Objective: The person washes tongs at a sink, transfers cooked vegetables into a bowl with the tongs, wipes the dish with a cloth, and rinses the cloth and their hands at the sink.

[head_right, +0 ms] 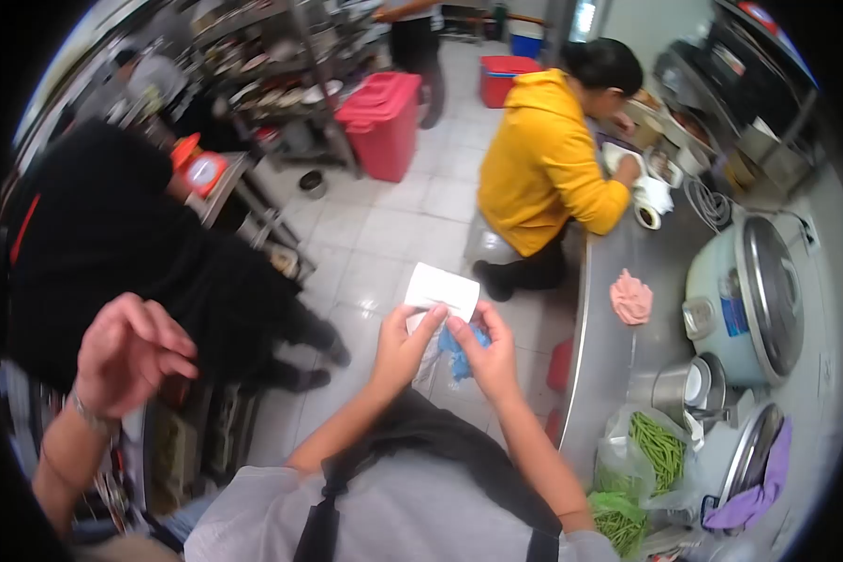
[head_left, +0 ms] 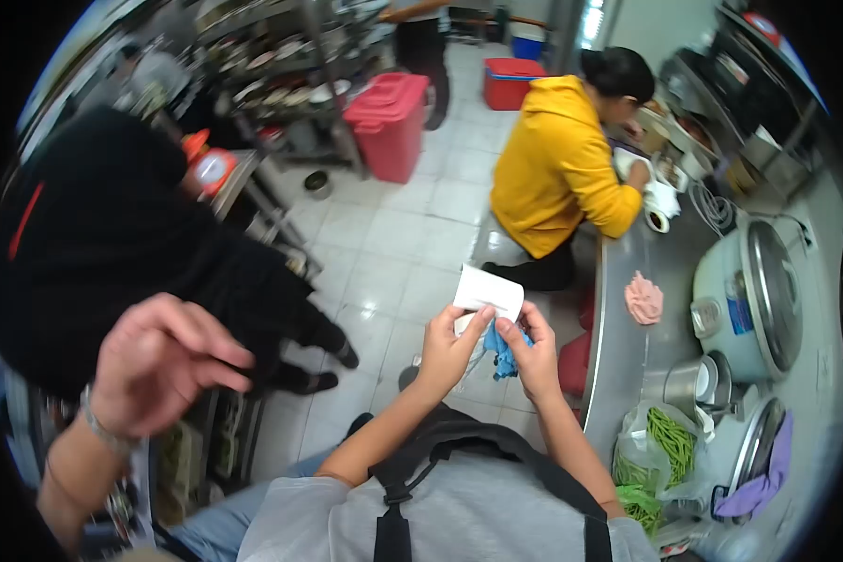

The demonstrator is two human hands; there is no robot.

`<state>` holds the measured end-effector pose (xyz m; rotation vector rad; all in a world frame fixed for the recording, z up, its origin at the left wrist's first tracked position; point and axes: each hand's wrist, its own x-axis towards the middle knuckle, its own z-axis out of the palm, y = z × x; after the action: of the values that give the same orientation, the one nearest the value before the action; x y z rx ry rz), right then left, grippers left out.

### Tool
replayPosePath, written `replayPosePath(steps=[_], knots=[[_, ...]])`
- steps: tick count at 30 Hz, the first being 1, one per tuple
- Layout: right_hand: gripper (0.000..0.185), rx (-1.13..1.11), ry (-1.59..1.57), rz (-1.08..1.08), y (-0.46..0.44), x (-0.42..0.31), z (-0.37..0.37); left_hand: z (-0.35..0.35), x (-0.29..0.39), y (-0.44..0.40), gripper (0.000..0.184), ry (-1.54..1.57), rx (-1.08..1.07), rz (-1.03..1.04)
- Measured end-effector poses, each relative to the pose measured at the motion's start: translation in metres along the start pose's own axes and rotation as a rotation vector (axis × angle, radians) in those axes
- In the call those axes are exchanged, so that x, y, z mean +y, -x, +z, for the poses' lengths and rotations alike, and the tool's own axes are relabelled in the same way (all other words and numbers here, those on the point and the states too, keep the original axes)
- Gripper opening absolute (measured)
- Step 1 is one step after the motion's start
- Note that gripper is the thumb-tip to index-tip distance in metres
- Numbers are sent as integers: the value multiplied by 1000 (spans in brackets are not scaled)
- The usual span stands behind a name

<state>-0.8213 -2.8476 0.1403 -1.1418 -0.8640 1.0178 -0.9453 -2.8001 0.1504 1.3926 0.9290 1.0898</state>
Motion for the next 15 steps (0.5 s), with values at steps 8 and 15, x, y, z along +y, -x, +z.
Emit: replayPosePath(steps=[8,15], knots=[[18,372,562,-826,-128,-93,34,-2,198,-190,19,-353,-844,110],[13,-216,529,-450,-263,-91,42,-48,181,-342,26,-123,-1078,-398]])
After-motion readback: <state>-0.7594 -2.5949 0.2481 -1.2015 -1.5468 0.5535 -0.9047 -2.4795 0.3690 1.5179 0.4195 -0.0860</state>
